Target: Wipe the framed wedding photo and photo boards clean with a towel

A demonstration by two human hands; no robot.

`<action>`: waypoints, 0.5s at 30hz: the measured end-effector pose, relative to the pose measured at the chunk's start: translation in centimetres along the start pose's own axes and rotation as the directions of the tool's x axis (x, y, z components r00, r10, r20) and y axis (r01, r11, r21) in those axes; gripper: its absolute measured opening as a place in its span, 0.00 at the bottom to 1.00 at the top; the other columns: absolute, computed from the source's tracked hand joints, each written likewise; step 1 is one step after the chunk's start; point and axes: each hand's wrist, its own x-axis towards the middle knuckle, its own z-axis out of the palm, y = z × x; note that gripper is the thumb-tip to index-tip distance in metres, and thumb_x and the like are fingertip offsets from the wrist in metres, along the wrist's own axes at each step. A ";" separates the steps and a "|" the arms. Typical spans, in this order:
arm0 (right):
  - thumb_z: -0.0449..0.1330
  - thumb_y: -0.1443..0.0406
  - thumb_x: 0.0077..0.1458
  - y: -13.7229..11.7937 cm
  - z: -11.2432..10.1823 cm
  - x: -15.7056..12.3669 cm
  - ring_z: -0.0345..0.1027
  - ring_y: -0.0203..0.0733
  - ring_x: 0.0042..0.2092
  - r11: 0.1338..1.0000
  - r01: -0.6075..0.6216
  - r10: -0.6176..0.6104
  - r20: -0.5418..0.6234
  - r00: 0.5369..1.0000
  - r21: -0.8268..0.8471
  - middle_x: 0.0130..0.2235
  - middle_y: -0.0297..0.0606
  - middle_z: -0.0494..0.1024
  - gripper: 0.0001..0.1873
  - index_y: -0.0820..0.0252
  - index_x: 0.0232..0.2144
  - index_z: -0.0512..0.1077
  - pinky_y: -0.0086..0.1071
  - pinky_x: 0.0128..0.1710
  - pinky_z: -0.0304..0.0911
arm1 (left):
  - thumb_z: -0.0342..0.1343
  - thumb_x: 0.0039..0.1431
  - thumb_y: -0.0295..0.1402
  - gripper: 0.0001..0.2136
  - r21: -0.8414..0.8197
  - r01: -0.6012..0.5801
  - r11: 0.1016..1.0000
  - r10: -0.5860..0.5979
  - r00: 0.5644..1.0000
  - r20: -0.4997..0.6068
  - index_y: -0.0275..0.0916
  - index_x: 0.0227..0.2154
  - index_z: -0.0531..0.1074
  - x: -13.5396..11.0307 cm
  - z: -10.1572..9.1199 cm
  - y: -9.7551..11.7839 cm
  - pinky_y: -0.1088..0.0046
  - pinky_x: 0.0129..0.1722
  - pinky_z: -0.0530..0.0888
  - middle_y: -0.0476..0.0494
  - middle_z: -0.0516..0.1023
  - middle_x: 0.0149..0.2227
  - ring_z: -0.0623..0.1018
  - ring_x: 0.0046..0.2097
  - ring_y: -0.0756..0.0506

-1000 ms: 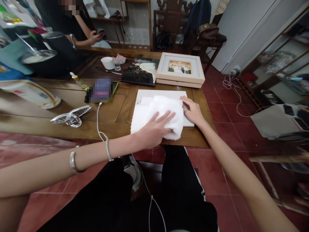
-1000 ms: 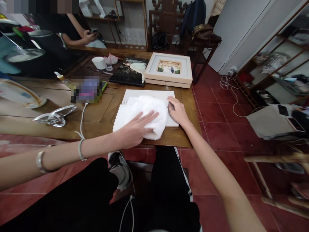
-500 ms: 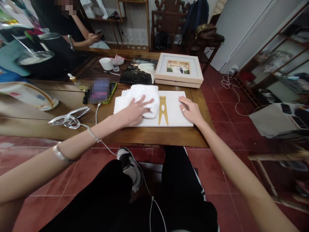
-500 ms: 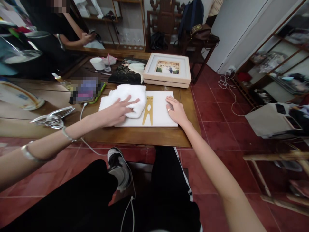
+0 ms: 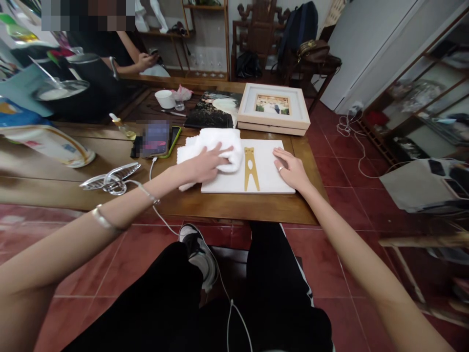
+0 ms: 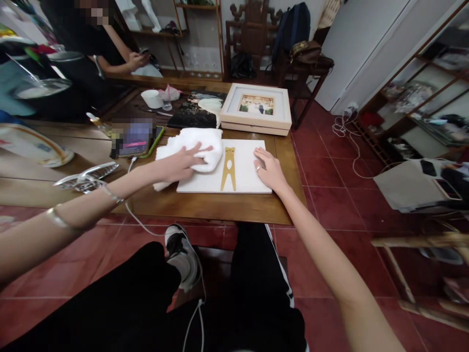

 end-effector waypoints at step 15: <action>0.55 0.67 0.55 0.0 0.0 0.0 0.61 0.47 0.62 1.000 0.005 -0.005 0.008 1.000 0.003 0.57 0.38 0.73 0.21 0.56 0.51 0.74 0.50 0.65 0.51 | 0.47 0.50 0.18 0.22 0.076 -0.136 0.988 0.126 0.984 0.122 0.38 0.45 0.75 -6.5 -0.4 7.9 0.53 0.54 0.72 0.39 0.52 0.68 0.55 0.67 0.30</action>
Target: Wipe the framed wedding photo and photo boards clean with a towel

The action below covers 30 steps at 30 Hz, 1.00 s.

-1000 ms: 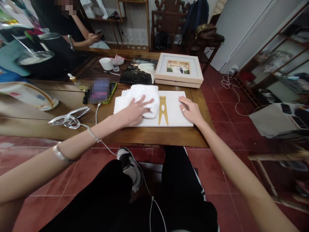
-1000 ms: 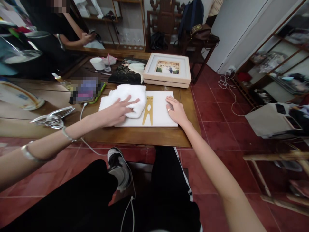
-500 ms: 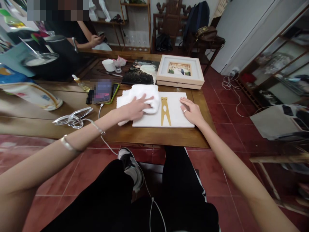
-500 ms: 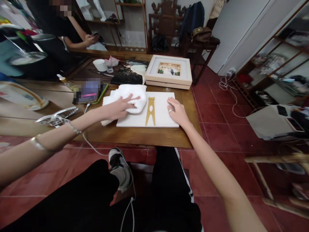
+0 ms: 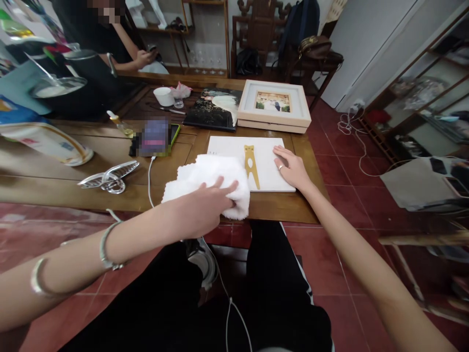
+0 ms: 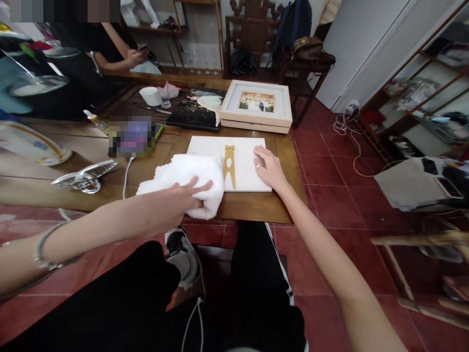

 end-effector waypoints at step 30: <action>0.54 0.67 0.56 -0.3 -0.1 0.0 0.60 0.49 0.63 1.000 0.001 -0.001 0.012 1.000 -0.025 0.58 0.40 0.72 0.21 0.58 0.51 0.74 0.48 0.66 0.52 | 0.42 0.53 0.19 0.26 -0.066 0.008 0.998 -0.025 0.964 -0.264 0.37 0.54 0.70 10.3 -0.5 -5.1 0.42 0.59 0.61 0.39 0.57 0.67 0.53 0.67 0.30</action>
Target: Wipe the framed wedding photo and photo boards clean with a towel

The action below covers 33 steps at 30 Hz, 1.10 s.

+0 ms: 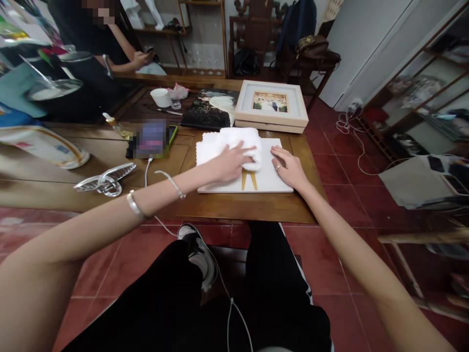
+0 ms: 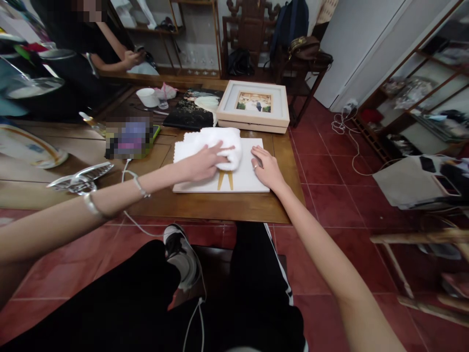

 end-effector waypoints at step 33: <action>0.54 0.66 0.55 0.5 0.1 0.1 0.63 0.51 0.61 1.000 0.021 -0.021 -0.008 1.000 -0.024 0.56 0.40 0.74 0.20 0.55 0.50 0.74 0.51 0.63 0.55 | 0.42 0.59 0.32 0.20 -0.013 0.018 1.000 -0.017 0.997 0.072 0.32 0.47 0.74 9.6 -4.6 0.8 0.69 0.44 0.68 0.35 0.77 0.48 0.75 0.46 0.40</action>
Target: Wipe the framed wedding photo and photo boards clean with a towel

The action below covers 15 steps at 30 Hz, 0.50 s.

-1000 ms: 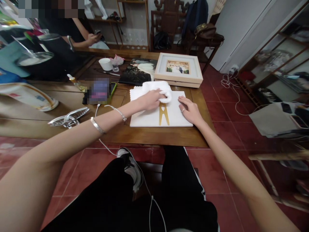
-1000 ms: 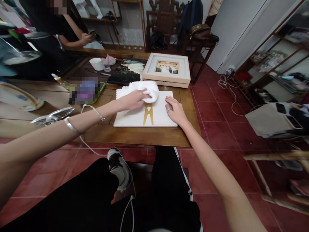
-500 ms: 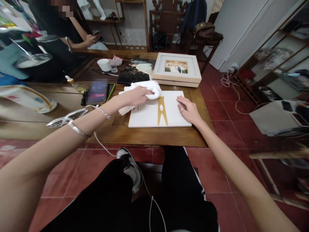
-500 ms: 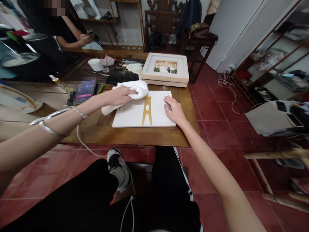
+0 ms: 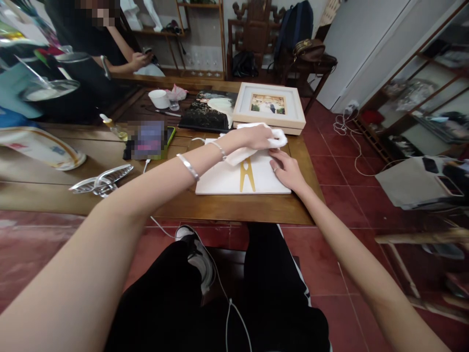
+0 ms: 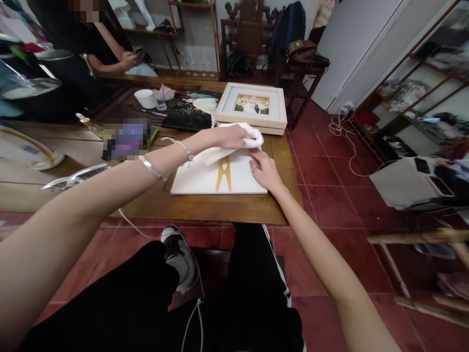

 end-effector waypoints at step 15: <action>0.54 0.67 0.55 -0.1 0.1 0.0 0.60 0.47 0.63 0.999 -0.021 0.021 0.012 1.000 0.029 0.57 0.39 0.73 0.21 0.57 0.51 0.73 0.48 0.65 0.52 | 0.42 0.59 0.20 0.25 0.186 0.146 0.972 -0.135 0.988 -0.070 0.37 0.59 0.66 -3.7 4.4 -0.2 0.52 0.55 0.67 0.34 0.58 0.65 0.59 0.65 0.31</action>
